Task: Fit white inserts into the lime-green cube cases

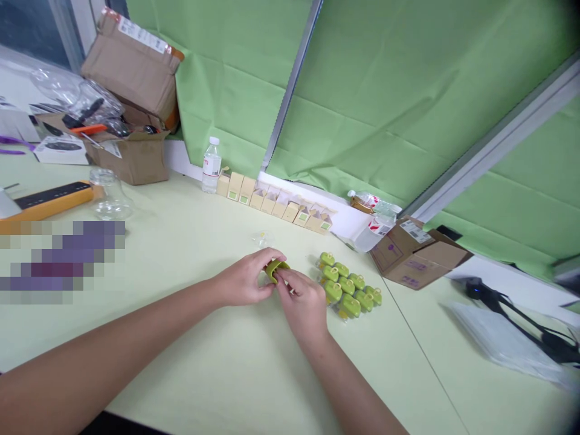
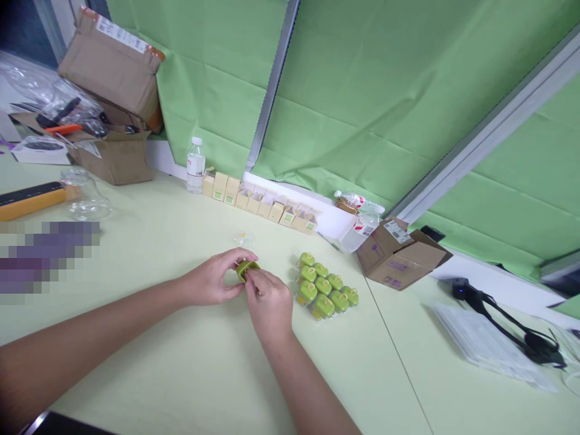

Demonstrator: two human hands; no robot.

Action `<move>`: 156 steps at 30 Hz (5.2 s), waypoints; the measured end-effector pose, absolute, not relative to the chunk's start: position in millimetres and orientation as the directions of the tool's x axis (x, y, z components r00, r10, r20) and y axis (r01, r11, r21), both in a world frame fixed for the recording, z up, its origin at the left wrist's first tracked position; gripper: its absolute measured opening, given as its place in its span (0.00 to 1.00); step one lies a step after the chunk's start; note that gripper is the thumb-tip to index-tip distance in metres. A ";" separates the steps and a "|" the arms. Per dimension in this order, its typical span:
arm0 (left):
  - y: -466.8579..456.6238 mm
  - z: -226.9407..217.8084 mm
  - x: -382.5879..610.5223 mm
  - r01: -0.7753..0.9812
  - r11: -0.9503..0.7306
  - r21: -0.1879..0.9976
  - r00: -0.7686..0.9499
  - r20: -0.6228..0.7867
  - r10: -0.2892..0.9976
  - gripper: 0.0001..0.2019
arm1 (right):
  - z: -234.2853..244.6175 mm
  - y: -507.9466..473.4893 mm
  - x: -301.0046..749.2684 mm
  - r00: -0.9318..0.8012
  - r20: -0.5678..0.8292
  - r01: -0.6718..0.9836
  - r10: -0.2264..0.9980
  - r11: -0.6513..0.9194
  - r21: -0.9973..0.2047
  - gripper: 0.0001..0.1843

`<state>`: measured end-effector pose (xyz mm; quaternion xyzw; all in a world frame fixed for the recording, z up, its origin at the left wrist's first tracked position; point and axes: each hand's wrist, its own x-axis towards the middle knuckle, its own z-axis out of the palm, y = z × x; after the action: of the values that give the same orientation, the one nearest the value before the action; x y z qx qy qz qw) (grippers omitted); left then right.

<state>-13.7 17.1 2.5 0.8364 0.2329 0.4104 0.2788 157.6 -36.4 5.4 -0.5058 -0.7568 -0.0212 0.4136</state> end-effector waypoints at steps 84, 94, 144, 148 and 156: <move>19.2 3.3 -18.0 0.280 -0.768 0.576 0.666 0.460 0.588 0.21 | 27.9 -32.8 184.6 -0.587 0.521 0.765 0.620 0.636 0.106 0.11; 21.4 7.8 -18.6 0.262 -0.676 0.689 0.532 0.482 0.697 0.23 | 18.2 -27.2 179.3 -0.116 0.596 0.734 0.794 0.473 -0.487 0.06; 40.5 1.1 -14.6 -0.183 -0.130 0.974 0.592 0.215 0.777 0.17 | 21.2 -27.1 162.0 -0.122 0.052 -0.100 0.991 0.040 -0.994 0.15; 42.7 -2.6 -13.6 -0.172 -0.179 0.969 0.564 0.246 0.789 0.16 | 22.2 -27.1 160.5 -0.083 0.071 -0.052 0.994 0.067 -0.996 0.16; 43.6 -2.3 -14.7 -0.131 -0.223 0.966 0.508 0.259 0.821 0.11 | 17.0 -24.2 162.5 -0.073 0.067 -0.029 0.995 0.065 -0.997 0.16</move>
<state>-14.7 43.6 -2.3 0.6590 0.2619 0.4210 0.5656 162.5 -24.2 17.0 -0.4577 -0.5276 0.5079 0.5042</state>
